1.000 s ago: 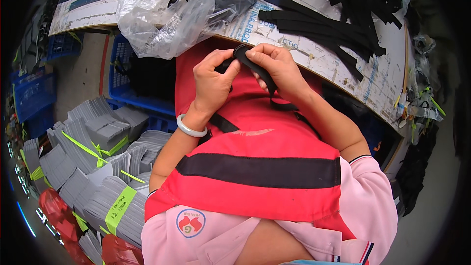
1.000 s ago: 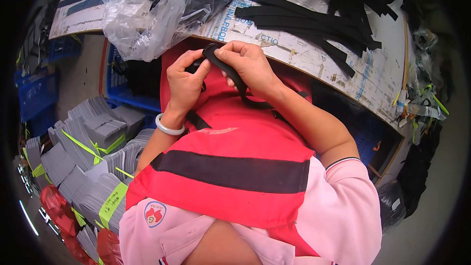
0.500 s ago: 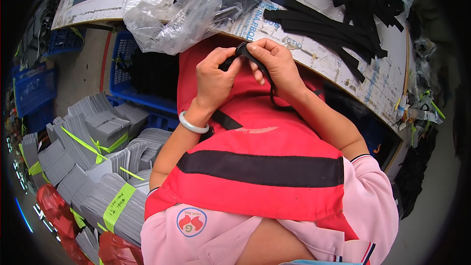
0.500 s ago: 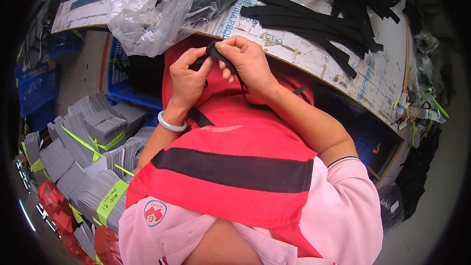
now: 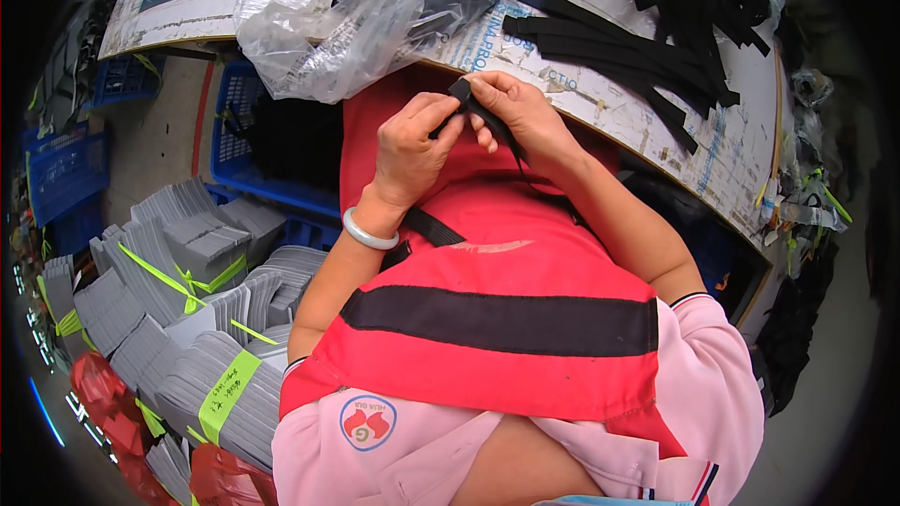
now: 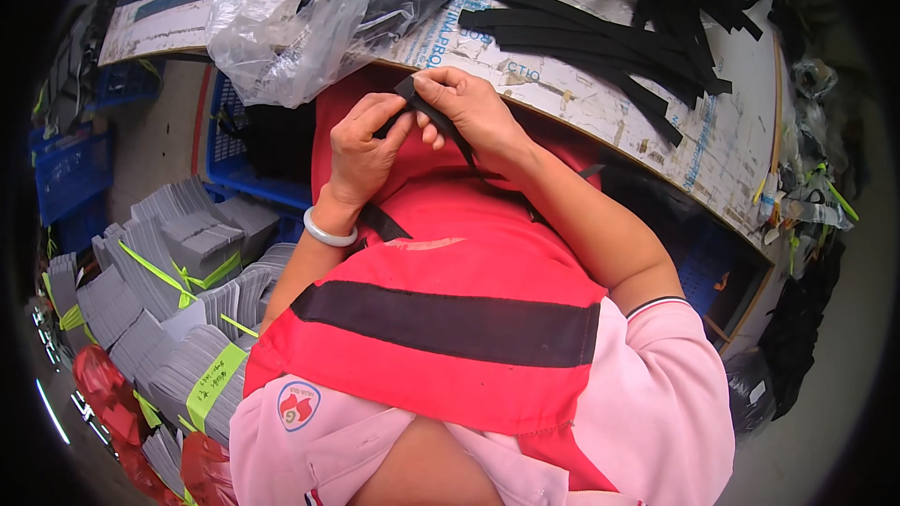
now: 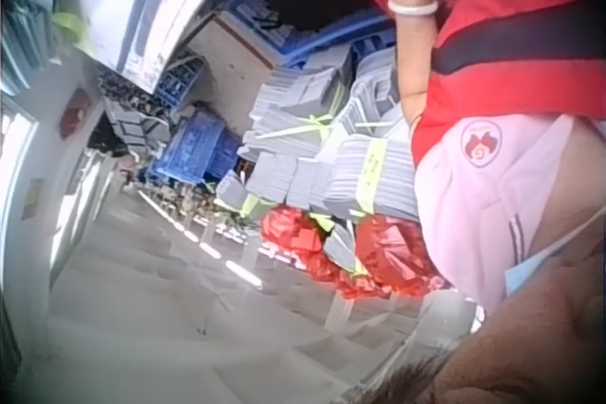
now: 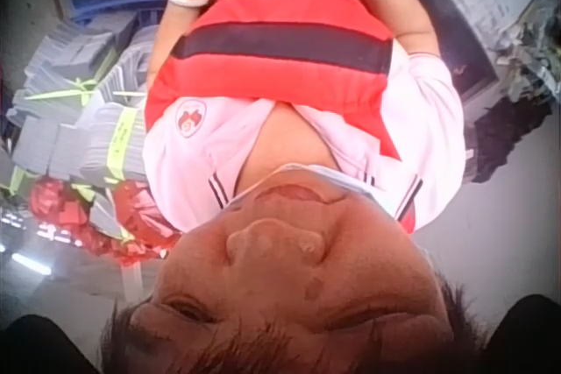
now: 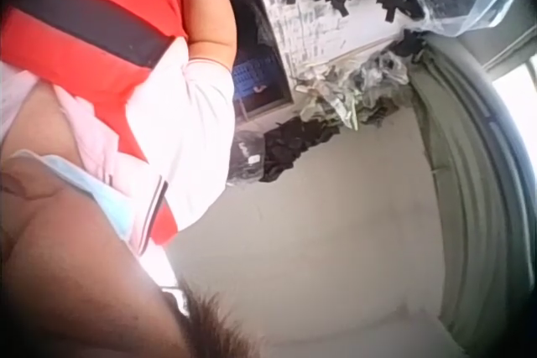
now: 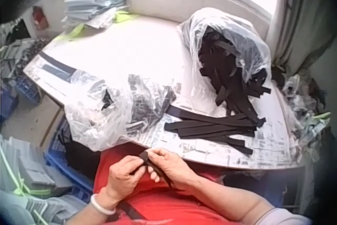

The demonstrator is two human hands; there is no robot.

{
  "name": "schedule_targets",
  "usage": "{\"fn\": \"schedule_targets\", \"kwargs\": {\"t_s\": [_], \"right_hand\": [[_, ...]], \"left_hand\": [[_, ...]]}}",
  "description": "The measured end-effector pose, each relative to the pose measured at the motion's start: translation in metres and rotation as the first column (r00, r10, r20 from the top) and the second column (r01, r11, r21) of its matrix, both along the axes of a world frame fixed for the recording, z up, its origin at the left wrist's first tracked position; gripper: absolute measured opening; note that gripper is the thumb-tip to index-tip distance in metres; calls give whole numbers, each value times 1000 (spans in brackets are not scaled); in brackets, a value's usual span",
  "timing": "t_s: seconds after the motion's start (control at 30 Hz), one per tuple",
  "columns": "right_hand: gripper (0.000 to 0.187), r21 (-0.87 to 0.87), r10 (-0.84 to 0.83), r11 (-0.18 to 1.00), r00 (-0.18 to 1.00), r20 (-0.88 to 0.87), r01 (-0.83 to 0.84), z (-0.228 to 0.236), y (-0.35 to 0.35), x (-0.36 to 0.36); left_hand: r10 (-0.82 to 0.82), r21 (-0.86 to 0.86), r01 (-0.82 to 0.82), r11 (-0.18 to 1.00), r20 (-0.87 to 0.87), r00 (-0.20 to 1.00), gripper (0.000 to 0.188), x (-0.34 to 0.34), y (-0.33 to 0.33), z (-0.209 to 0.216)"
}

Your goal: Thread black straps through plastic buckles at a manufacturing workstation.

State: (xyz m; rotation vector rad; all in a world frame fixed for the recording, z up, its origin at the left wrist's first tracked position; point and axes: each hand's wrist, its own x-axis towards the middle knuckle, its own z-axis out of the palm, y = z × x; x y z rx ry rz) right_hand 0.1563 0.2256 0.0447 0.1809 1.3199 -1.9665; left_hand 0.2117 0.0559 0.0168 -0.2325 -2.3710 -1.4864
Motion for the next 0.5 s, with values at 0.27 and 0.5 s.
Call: {"fn": "schedule_targets", "kwargs": {"t_s": [0.27, 0.5], "right_hand": [[14, 235, 157, 972, 786, -598, -15, -11, 5, 4], [18, 245, 103, 957, 613, -784, 152, 36, 8, 18]], "left_hand": [[-604, 867, -408, 285, 493, 626, 20, 6, -18, -3], [-455, 837, -328, 438, 521, 722, 22, 0, -6, 34]]}}
